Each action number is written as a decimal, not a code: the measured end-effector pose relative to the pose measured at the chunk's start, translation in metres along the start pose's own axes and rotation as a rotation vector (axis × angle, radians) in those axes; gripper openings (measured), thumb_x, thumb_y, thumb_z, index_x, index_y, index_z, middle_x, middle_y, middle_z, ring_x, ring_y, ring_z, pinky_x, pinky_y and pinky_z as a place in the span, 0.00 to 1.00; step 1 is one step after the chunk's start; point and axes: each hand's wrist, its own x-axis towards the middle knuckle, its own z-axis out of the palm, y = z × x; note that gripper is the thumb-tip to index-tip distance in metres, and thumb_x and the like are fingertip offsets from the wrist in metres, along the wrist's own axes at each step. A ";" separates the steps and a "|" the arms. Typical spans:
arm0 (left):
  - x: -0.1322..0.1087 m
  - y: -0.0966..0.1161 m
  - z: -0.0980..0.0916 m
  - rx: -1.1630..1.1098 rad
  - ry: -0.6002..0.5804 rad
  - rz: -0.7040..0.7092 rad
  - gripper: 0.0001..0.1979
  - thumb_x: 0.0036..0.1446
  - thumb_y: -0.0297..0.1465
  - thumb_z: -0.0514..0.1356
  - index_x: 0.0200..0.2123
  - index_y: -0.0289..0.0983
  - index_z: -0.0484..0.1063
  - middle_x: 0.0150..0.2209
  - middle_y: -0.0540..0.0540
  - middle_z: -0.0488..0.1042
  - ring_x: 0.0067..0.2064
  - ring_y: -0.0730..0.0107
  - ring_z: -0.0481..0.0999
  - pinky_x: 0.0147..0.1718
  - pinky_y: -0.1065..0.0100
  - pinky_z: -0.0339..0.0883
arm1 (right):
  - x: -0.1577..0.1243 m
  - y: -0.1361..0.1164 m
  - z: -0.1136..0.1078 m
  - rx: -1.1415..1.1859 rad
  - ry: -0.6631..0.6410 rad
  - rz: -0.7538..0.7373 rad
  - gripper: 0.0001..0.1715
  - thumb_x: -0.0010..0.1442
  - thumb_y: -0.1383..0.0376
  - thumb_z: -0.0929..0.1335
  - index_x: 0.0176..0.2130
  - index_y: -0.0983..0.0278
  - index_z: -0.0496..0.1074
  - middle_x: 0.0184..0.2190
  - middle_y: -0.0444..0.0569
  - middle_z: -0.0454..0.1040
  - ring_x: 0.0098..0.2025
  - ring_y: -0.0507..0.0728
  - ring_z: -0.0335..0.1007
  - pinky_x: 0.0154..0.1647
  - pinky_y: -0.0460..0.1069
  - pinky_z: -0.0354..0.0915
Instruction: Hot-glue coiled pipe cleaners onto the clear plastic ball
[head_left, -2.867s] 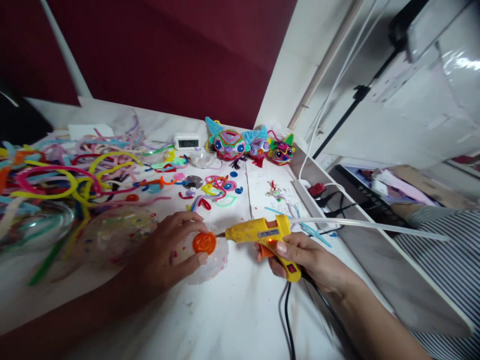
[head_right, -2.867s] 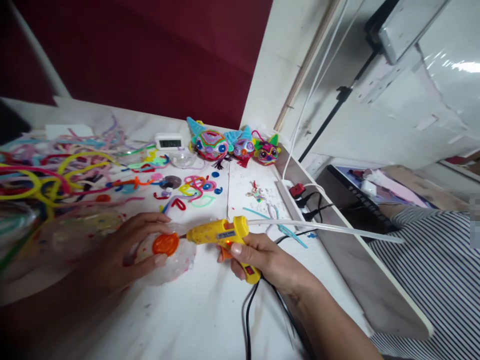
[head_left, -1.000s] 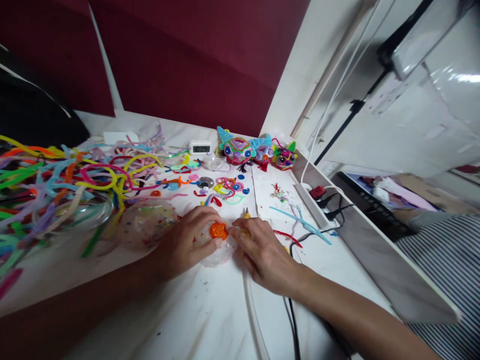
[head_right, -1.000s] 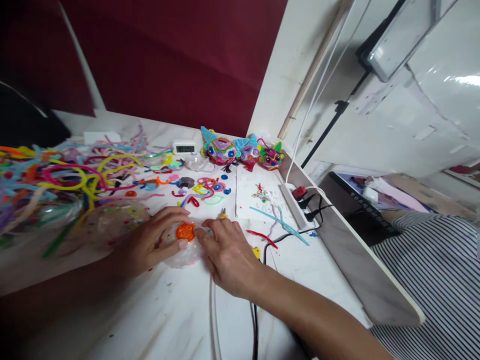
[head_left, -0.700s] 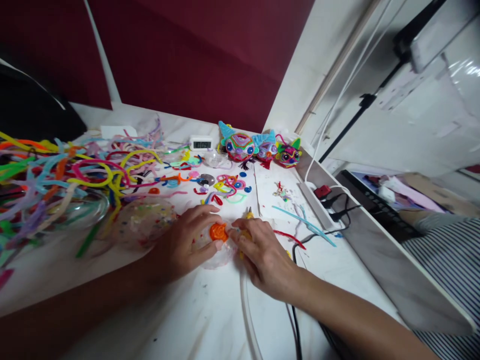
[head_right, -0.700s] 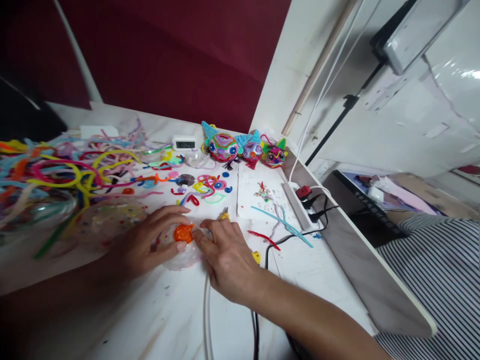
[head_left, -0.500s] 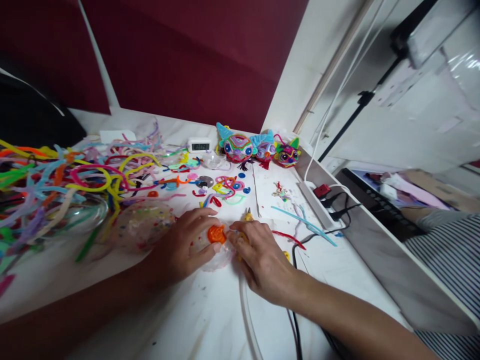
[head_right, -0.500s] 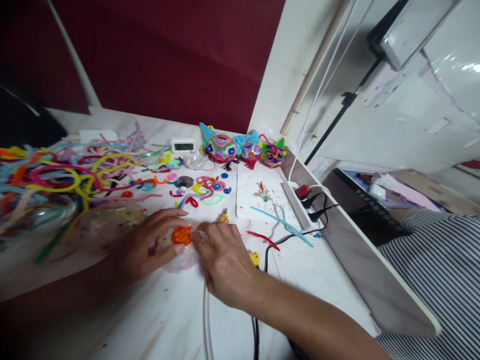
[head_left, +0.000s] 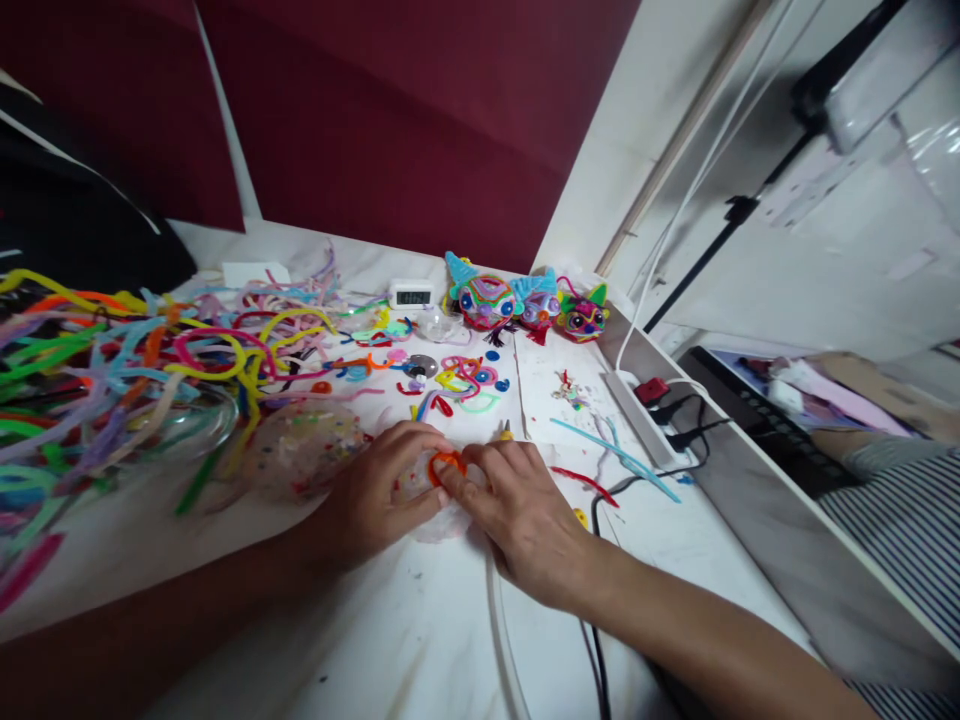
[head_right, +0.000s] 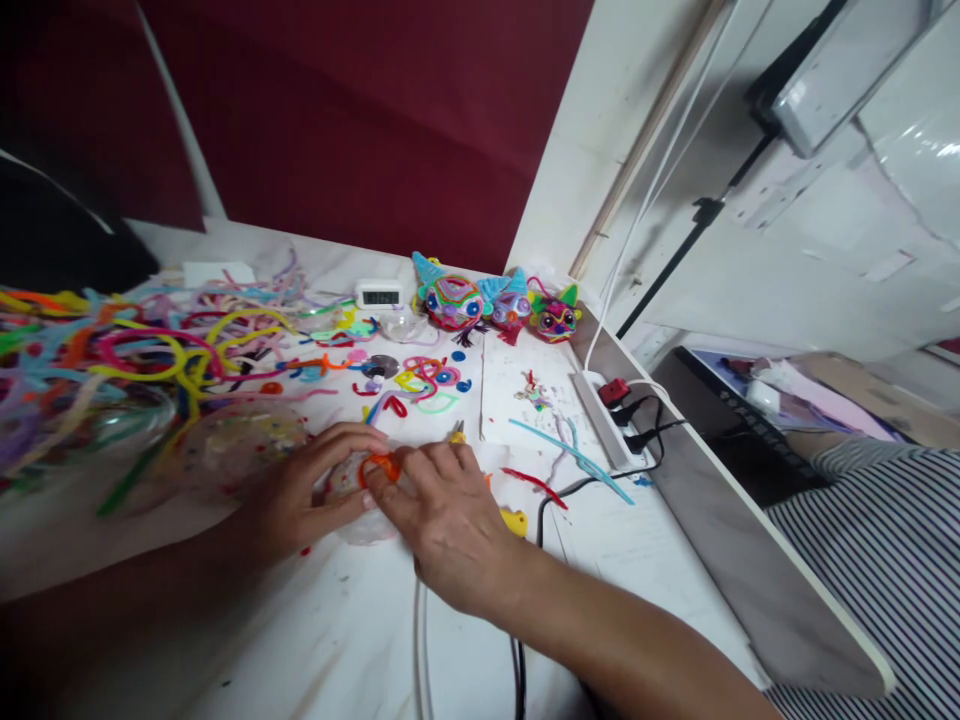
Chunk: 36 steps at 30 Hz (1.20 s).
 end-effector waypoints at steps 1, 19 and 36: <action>0.001 0.001 0.000 -0.006 -0.002 -0.011 0.15 0.59 0.33 0.59 0.50 0.41 0.72 0.50 0.44 0.75 0.53 0.57 0.76 0.55 0.59 0.71 | 0.001 0.000 0.000 -0.014 -0.013 -0.006 0.25 0.70 0.73 0.62 0.64 0.66 0.68 0.51 0.60 0.74 0.48 0.65 0.63 0.46 0.61 0.61; 0.001 0.001 -0.004 -0.004 -0.007 0.020 0.13 0.61 0.34 0.62 0.49 0.42 0.72 0.50 0.46 0.76 0.52 0.59 0.77 0.53 0.60 0.71 | -0.010 0.004 -0.002 0.164 0.032 0.023 0.24 0.69 0.76 0.61 0.62 0.72 0.67 0.53 0.60 0.76 0.51 0.65 0.64 0.48 0.61 0.60; 0.002 -0.003 -0.004 0.003 -0.024 0.044 0.10 0.63 0.35 0.62 0.48 0.44 0.73 0.50 0.48 0.76 0.52 0.61 0.78 0.53 0.64 0.71 | -0.023 0.038 -0.049 0.135 0.206 0.146 0.08 0.69 0.72 0.67 0.46 0.65 0.76 0.40 0.53 0.81 0.42 0.59 0.77 0.44 0.55 0.68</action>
